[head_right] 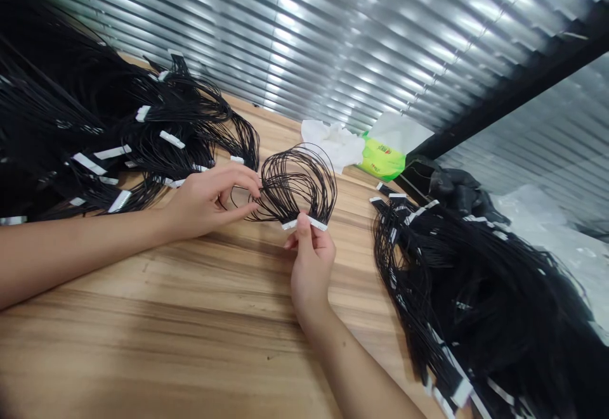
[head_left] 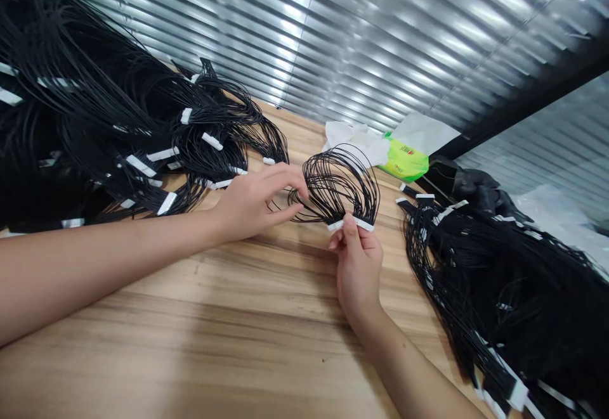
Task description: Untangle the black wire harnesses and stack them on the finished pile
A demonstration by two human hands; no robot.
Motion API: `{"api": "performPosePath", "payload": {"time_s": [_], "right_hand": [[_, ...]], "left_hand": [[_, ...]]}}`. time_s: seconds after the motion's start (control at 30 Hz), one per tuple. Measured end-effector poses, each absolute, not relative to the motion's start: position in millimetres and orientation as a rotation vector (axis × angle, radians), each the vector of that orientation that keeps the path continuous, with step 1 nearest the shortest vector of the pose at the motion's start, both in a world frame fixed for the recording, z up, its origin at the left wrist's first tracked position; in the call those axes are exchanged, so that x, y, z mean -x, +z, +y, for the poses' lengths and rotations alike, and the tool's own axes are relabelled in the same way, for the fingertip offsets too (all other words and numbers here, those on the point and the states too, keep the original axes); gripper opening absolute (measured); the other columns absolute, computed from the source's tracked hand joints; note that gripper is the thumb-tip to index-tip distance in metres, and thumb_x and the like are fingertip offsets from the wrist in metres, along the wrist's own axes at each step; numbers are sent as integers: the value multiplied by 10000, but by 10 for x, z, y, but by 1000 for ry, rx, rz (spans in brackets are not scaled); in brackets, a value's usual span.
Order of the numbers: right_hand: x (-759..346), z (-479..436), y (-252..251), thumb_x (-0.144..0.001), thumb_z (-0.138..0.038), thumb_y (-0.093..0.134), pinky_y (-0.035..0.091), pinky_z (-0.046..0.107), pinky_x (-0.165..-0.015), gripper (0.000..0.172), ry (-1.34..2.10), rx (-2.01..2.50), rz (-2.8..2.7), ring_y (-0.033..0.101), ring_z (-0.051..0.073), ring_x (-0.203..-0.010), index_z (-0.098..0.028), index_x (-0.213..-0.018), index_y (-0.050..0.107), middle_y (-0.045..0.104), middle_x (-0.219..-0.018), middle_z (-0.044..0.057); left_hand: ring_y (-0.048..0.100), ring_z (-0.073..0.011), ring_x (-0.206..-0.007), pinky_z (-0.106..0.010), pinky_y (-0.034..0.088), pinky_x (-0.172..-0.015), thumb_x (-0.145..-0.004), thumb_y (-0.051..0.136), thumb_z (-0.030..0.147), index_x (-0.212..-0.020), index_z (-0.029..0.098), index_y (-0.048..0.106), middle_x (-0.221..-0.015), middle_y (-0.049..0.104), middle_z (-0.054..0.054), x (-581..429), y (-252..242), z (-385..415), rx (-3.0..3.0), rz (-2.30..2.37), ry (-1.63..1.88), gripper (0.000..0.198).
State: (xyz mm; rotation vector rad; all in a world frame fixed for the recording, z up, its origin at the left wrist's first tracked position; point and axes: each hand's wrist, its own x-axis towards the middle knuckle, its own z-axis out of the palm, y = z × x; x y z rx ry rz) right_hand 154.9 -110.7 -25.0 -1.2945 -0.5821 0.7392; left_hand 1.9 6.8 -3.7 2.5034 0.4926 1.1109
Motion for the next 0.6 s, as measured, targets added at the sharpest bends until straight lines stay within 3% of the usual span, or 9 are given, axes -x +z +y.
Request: {"api": "performPosePath", "payload": {"time_s": [0.1, 0.33, 0.6], "right_hand": [[-1543, -1111, -244, -760, -440, 678, 354, 240, -531, 304, 748, 1300, -598, 445, 86, -493, -181, -669, 549, 497, -526, -71], [-1511, -1113, -210, -759, -455, 675, 378, 250, -525, 309, 778, 1350, -660, 476, 98, -469, -180, -673, 566, 517, -495, -64], [-1524, -1105, -216, -764, -452, 674, 383, 245, -524, 302, 795, 1356, -664, 476, 96, -476, -170, -690, 594, 527, -498, -58]], "left_hand": [[629, -111, -943, -237, 415, -786, -871, 585, 277, -933, 227, 630, -995, 687, 9, -3, -32, 69, -2689, 321, 1084, 91], [608, -89, -769, -291, 343, -738, -907, 531, 280, -1092, 379, 637, -917, 716, 65, 4, -11, 61, -3058, 250, 1102, 235], [594, -101, -744, -291, 353, -702, -921, 480, 231, -1083, 368, 650, -895, 711, 55, -5, 21, 43, -3118, 252, 1091, 272]]}}
